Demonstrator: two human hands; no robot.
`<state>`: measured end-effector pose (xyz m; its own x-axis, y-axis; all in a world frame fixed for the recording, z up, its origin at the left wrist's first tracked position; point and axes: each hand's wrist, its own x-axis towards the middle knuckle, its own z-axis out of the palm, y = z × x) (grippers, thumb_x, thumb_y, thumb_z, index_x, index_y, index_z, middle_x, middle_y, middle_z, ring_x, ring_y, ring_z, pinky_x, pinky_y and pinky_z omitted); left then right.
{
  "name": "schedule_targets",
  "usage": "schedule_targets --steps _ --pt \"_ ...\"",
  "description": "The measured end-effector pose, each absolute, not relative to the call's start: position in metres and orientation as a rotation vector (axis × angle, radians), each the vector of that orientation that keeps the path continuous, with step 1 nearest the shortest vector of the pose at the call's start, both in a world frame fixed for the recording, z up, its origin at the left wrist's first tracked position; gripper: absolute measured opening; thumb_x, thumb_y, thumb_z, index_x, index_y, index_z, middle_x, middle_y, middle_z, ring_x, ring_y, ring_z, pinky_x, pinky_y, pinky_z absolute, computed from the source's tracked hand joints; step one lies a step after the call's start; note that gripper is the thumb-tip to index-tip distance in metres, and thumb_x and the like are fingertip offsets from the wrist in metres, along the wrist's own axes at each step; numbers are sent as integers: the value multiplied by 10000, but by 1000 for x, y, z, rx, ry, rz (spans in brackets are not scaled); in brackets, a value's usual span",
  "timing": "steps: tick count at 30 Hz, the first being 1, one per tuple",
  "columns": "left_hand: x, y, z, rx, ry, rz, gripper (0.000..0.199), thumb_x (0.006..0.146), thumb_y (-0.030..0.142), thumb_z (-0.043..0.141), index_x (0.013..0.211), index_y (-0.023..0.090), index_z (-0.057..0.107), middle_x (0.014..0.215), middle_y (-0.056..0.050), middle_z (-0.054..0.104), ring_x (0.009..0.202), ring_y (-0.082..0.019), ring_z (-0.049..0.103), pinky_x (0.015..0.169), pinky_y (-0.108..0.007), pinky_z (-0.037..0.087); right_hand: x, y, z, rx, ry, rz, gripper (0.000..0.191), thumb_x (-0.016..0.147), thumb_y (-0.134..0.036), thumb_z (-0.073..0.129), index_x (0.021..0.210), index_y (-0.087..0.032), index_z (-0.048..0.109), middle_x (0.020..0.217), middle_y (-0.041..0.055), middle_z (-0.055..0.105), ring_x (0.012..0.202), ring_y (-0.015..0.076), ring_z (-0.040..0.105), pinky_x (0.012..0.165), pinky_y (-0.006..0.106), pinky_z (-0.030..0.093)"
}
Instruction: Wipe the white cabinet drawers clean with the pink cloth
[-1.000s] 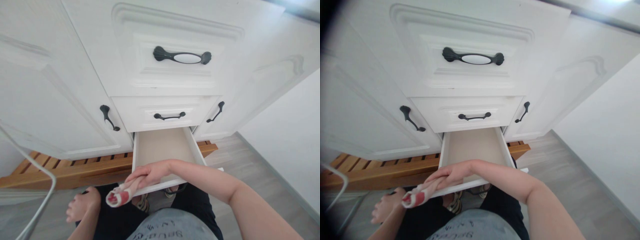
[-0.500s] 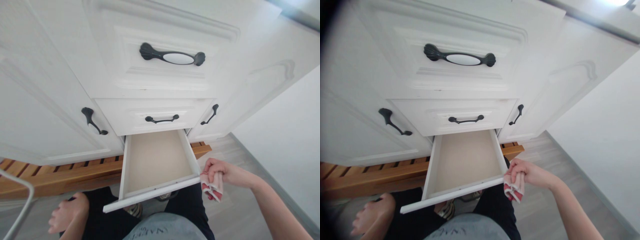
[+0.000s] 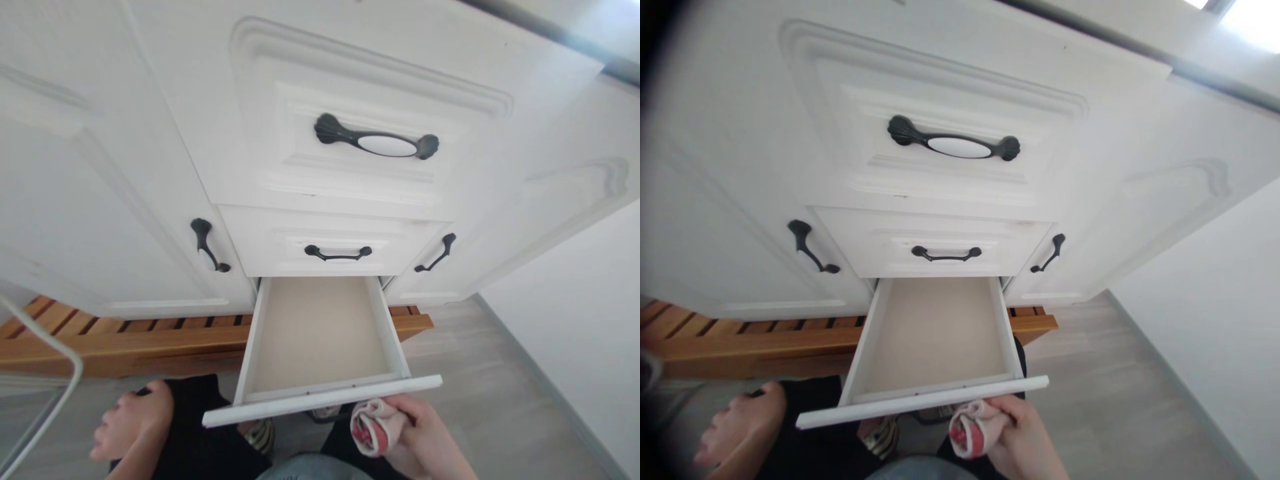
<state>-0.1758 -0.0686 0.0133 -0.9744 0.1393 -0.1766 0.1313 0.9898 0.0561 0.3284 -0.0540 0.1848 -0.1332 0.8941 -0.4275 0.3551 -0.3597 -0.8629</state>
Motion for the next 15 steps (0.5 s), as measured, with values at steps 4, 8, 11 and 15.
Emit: schedule_targets --steps 4,8,11,15 --pt "-181 -73 7 234 2944 109 705 881 580 255 1260 92 594 1248 -285 599 1194 -439 544 898 -564 426 301 -23 175 -1622 -1274 1387 304 575 -245 617 822 -212 792 914 89 787 937 325 707 946 447 511" --pt "-189 -76 -1 248 2943 96 741 885 601 189 1236 108 616 1196 -278 615 1160 -444 561 862 -559 449 277 9 173 -1577 -1302 1301 369 584 -214 561 886 -213 774 933 65 781 949 301 697 967 427 491" --pt "-190 -77 -2 248 2945 85 738 884 607 181 1234 126 618 1200 -261 619 1154 -433 564 856 -552 454 253 35 165 -1523 -1268 1185 356 605 -199 531 896 -210 735 903 49 769 915 275 690 936 404 497" --pt "-187 -77 3 238 2953 113 703 892 580 201 1221 126 625 1189 -259 624 1144 -426 562 855 -546 448 225 82 144 -1409 -1270 897 317 636 -176 513 903 -187 682 877 58 748 855 261 683 840 394 519"
